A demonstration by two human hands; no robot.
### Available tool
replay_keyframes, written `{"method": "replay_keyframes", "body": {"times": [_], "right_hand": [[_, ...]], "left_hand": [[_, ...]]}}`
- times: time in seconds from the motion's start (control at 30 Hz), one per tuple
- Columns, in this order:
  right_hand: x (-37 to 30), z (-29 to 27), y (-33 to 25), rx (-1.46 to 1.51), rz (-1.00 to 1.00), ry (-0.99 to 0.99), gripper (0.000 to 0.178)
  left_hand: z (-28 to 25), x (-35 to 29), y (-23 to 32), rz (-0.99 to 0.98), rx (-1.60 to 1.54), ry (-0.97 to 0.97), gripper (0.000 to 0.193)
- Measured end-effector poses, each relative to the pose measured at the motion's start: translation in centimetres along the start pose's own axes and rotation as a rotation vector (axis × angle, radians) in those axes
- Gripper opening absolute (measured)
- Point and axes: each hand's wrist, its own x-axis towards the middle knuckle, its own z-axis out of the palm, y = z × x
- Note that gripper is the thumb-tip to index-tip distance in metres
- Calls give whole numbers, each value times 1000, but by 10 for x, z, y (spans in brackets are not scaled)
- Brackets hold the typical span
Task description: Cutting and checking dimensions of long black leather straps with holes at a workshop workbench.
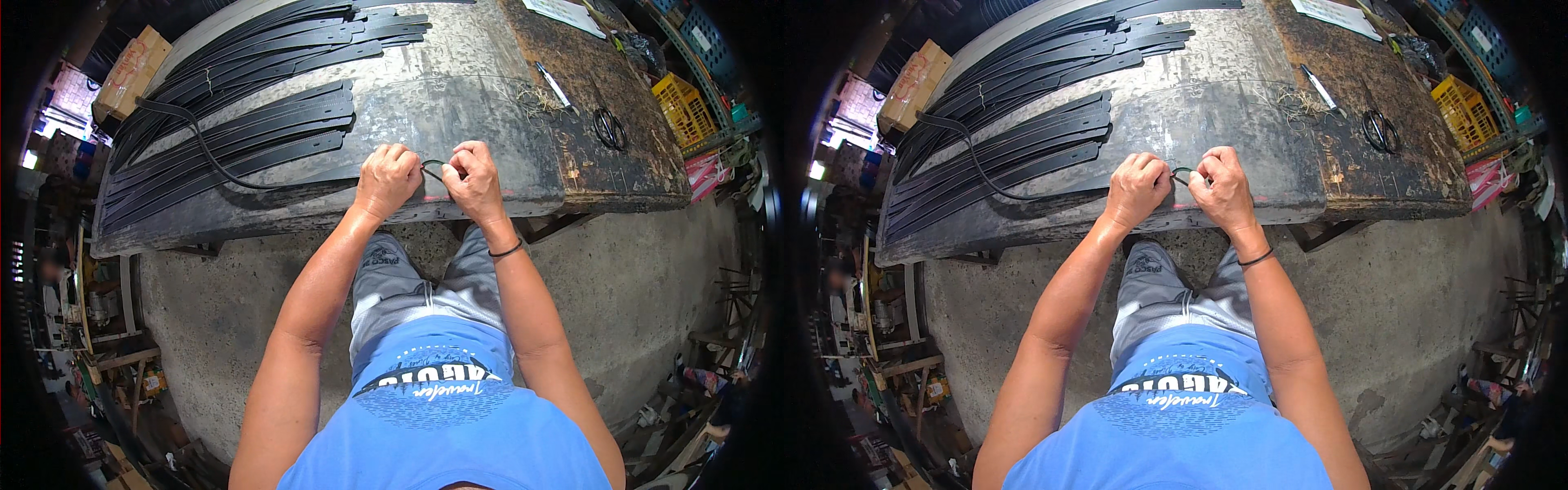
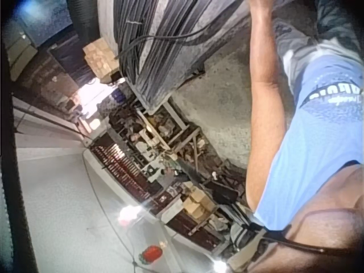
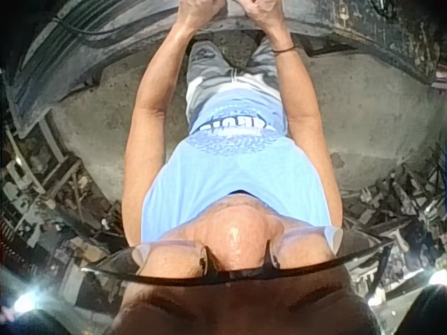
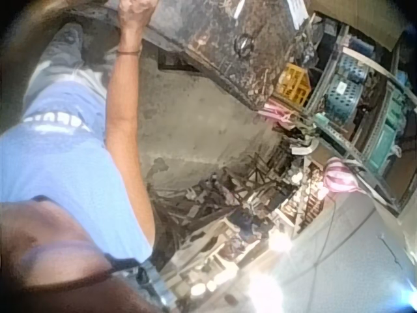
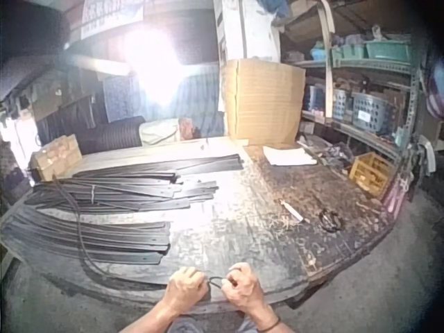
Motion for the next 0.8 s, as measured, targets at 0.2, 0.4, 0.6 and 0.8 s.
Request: {"method": "replay_keyframes", "body": {"times": [0.2,0.4,0.6,0.8], "right_hand": [[5,-5,-3,41,119,107,10],[15,0,12,181,310,154,14],[16,1,0,39,157,89,13],[14,-1,1,20,138,134,12]], "left_hand": [[-12,0,4,-58,-58,-49,10],[-28,-8,-1,118,-236,-155,12],[-7,-2,3,-182,-84,-46,22],[-7,-1,1,-219,-156,-162,29]]}}
